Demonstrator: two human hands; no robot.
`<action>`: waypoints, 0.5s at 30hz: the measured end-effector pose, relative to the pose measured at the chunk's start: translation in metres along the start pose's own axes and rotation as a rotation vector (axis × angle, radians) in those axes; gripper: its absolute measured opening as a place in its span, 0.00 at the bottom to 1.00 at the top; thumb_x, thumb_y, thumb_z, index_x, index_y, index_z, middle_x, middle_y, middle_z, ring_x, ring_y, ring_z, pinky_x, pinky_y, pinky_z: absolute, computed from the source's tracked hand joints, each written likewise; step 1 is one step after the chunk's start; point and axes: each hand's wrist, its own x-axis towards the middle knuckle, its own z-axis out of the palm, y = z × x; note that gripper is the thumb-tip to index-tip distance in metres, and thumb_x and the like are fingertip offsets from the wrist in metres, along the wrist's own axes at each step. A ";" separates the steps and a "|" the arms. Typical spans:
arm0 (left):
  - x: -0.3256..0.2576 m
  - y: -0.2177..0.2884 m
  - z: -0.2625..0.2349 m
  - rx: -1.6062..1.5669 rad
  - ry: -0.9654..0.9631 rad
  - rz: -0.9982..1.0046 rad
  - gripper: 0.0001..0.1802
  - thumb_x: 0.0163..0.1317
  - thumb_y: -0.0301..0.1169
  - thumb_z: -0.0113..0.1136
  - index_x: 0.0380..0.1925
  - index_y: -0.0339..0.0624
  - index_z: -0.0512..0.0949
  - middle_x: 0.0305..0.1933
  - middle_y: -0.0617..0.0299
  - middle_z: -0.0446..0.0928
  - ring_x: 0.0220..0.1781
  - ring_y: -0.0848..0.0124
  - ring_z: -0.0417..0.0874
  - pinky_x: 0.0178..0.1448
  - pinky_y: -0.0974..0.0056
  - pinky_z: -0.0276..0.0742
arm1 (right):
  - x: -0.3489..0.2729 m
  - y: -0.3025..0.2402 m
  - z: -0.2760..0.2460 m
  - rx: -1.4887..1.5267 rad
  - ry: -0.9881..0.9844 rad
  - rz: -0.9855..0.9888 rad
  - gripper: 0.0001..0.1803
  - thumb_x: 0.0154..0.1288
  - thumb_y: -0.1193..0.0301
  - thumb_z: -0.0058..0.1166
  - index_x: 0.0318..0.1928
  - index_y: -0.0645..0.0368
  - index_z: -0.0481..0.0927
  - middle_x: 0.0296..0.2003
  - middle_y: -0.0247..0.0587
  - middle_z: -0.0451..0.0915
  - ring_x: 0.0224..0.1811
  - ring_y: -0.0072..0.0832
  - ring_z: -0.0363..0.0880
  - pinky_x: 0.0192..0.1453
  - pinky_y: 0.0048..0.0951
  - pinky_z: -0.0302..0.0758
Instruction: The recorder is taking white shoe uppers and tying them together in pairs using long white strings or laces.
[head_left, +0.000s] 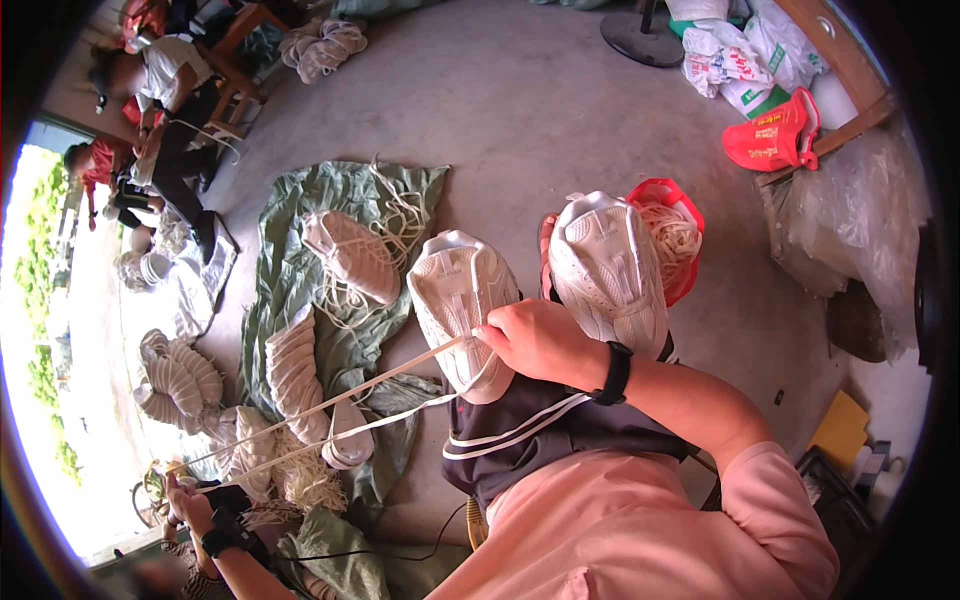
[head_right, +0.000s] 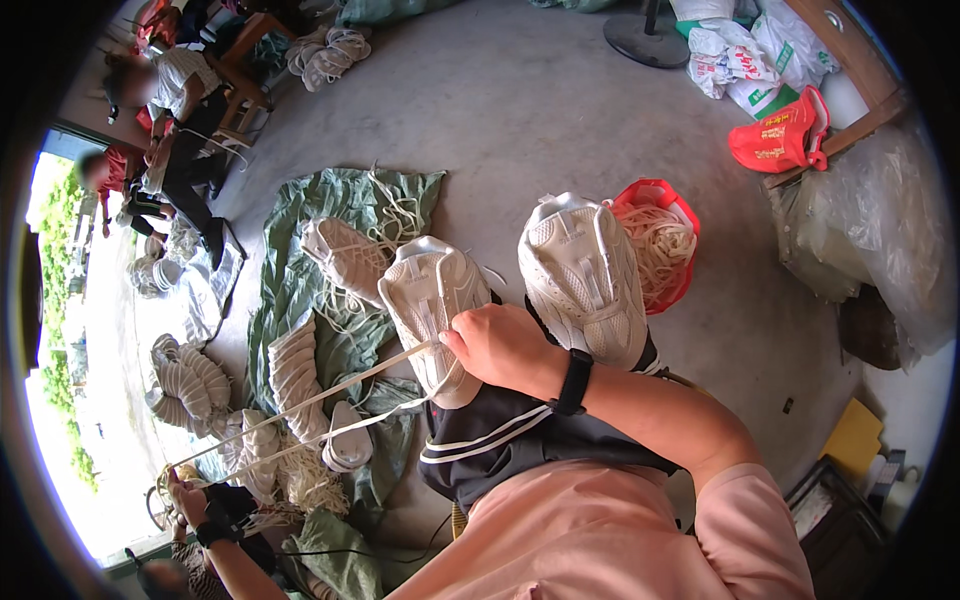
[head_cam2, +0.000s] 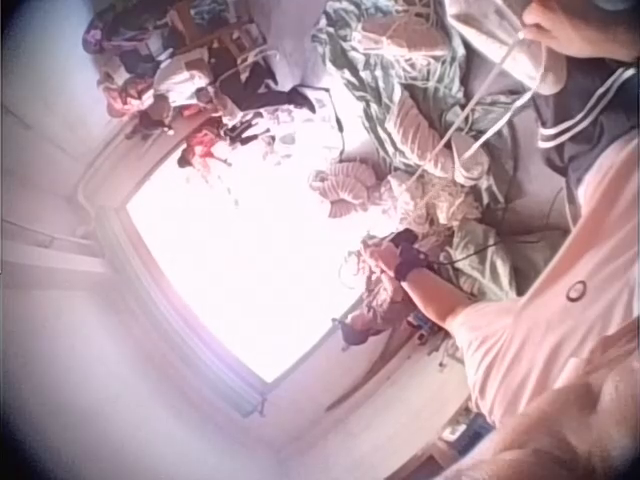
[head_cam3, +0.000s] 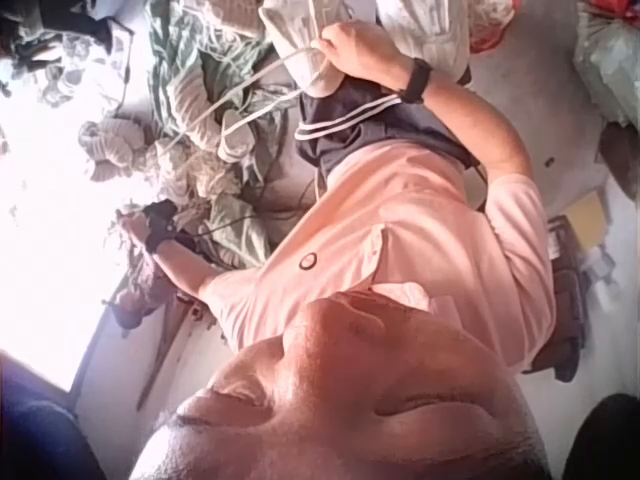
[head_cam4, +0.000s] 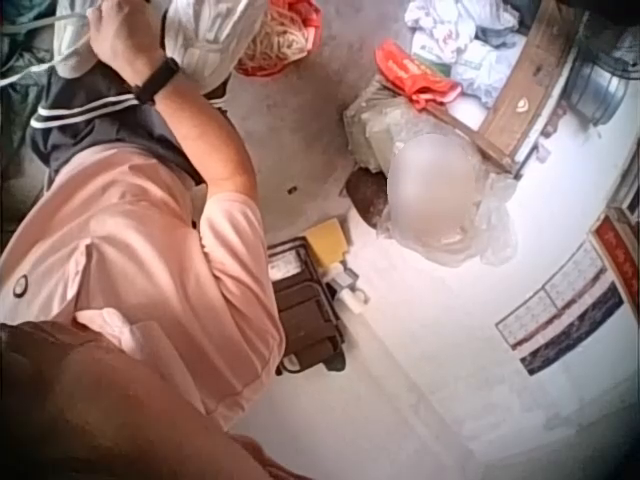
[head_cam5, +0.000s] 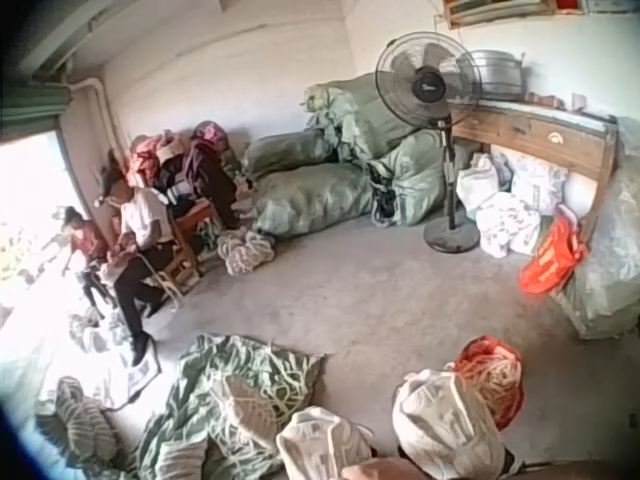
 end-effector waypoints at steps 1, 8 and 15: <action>0.001 -0.014 -0.002 -0.001 0.001 -0.002 0.25 0.67 0.23 0.34 0.62 0.28 0.68 0.51 0.55 0.75 0.38 0.72 0.71 0.40 0.74 0.68 | 0.000 -0.001 0.001 -0.002 -0.001 -0.002 0.18 0.67 0.62 0.51 0.25 0.62 0.77 0.22 0.55 0.78 0.28 0.51 0.80 0.33 0.48 0.75; -0.004 -0.134 -0.067 0.055 0.156 0.545 0.24 0.67 0.25 0.35 0.62 0.32 0.68 0.57 0.55 0.74 0.42 0.74 0.73 0.41 0.74 0.69 | 0.000 -0.001 0.000 0.057 -0.027 -0.005 0.22 0.68 0.58 0.51 0.24 0.63 0.77 0.21 0.54 0.79 0.27 0.51 0.80 0.32 0.48 0.75; 0.037 -0.118 -0.060 -0.418 0.048 -0.232 0.23 0.71 0.33 0.35 0.61 0.36 0.69 0.48 0.66 0.72 0.30 0.83 0.62 0.31 0.78 0.59 | 0.001 -0.017 -0.009 0.024 0.024 -0.055 0.12 0.66 0.65 0.53 0.30 0.61 0.75 0.28 0.52 0.81 0.33 0.47 0.82 0.37 0.42 0.79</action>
